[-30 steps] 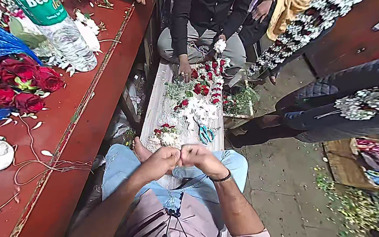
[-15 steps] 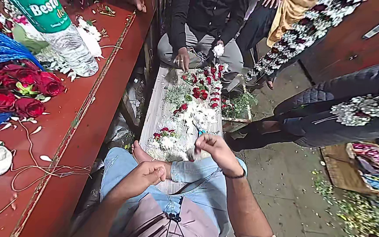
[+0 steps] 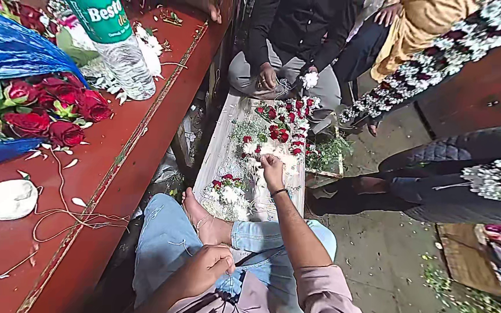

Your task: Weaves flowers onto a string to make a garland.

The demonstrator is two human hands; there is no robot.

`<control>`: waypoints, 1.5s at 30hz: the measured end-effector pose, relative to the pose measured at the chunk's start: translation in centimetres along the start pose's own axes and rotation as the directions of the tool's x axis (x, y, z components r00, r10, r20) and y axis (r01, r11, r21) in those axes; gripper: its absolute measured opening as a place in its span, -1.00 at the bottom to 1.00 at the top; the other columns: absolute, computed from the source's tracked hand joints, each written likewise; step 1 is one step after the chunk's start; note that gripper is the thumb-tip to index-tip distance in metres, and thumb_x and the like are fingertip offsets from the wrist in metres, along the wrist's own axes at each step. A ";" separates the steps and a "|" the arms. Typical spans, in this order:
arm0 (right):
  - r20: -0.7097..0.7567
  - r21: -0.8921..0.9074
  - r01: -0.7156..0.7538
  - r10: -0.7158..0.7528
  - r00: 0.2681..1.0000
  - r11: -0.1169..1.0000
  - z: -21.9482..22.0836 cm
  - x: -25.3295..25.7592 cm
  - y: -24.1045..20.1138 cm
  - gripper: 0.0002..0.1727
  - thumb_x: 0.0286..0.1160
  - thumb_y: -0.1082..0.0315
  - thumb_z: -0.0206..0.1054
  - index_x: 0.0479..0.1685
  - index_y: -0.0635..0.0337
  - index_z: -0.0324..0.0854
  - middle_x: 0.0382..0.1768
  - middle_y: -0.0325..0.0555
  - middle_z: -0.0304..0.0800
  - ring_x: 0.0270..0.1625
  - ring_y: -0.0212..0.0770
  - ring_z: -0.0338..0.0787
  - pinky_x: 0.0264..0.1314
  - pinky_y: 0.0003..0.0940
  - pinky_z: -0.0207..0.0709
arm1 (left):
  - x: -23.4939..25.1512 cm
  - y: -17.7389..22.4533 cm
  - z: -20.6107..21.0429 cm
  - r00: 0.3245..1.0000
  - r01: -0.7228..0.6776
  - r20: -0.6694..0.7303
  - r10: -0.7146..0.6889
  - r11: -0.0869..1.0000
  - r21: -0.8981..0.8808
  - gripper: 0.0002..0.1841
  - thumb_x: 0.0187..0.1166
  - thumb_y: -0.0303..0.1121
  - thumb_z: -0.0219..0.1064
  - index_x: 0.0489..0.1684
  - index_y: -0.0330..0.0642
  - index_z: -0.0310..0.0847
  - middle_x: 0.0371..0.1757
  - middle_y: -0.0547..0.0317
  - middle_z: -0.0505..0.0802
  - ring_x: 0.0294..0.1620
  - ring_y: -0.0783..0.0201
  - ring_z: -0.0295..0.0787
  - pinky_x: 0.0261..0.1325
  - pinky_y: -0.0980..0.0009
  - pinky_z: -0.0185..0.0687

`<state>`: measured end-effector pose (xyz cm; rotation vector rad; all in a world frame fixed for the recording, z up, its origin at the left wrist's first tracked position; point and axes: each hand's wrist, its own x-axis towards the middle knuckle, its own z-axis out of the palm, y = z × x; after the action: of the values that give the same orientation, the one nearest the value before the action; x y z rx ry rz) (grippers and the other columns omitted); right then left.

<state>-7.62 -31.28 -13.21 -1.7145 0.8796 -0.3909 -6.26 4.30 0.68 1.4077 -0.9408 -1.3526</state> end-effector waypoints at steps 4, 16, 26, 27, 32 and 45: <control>-0.032 0.119 -0.212 0.217 0.976 0.970 1.7 -1.5 5.6 -0.81 0.66 0.33 0.32 -0.01 0.26 0.76 -0.11 -0.03 0.90 -0.16 -0.22 0.83 -0.02 -0.22 0.70 | 0.4 1.2 -0.4 0.969 -0.186 -0.162 0.186 0.982 0.011 -0.61 0.61 -0.44 0.03 -0.66 -0.26 0.67 0.25 0.01 0.82 0.40 0.22 0.67 0.47 0.28 0.57; 0.515 0.333 -0.045 -0.142 0.845 0.942 1.1 -16.0 -10.5 -0.33 0.67 -0.01 0.27 0.58 0.32 0.47 0.45 0.04 0.69 0.40 -0.10 0.71 0.42 -0.12 0.63 | 2.6 2.8 -1.7 0.935 0.008 -0.339 0.100 0.953 0.303 -0.63 0.75 -0.15 0.10 -0.33 0.00 0.82 -0.17 0.29 0.73 -0.08 0.40 0.66 0.01 0.36 0.64; 0.549 0.354 0.190 -0.368 0.750 0.916 -2.2 -19.8 -16.9 -0.73 0.69 0.34 0.31 -0.37 0.33 0.71 -0.54 -0.22 0.64 -0.48 -0.55 0.53 -0.43 -0.62 0.39 | -0.3 7.7 -4.7 0.905 -0.161 -0.304 0.297 0.902 0.402 -0.61 0.84 -0.22 0.02 -0.37 -0.10 0.70 -0.65 0.42 0.56 -0.66 0.61 0.37 -0.61 0.61 0.25; 0.531 0.368 0.231 -0.407 0.743 0.901 -2.6 -19.8 -17.7 -0.74 0.69 0.31 0.33 -0.34 0.30 0.70 -0.48 -0.22 0.66 -0.39 -0.54 0.57 -0.33 -0.61 0.44 | -0.6 8.4 -5.0 0.902 -0.224 -0.270 0.338 0.899 0.377 -0.61 0.85 -0.23 0.01 -0.32 -0.14 0.71 -0.62 0.41 0.58 -0.64 0.64 0.37 -0.58 0.65 0.24; 0.545 0.465 0.318 -0.550 0.632 0.826 -1.6 -19.3 -19.2 -0.51 0.67 0.11 0.35 0.34 0.34 0.64 0.42 0.16 0.64 0.53 -0.01 0.58 0.58 -0.07 0.51 | -0.3 10.2 -4.5 0.921 -0.379 -0.007 0.391 0.898 0.223 -0.62 0.87 -0.19 0.04 -0.26 -0.18 0.69 -0.42 0.27 0.75 -0.40 0.52 0.65 -0.30 0.56 0.59; 0.514 0.560 0.167 -0.499 0.698 0.811 -1.8 -21.2 -19.2 -0.70 0.60 0.19 0.33 -0.42 0.21 0.68 0.29 0.10 0.68 0.52 0.01 0.56 0.55 -0.05 0.47 | -1.9 9.9 -4.6 0.920 -0.330 -0.165 0.354 0.931 0.159 -0.58 0.88 -0.25 -0.03 -0.44 -0.17 0.59 -0.54 0.31 0.65 -0.51 0.54 0.54 -0.41 0.59 0.44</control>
<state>-16.10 -15.10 8.84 -1.3820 -0.0738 -0.2053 -1.15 3.94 10.50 1.3635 -1.1009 -0.8923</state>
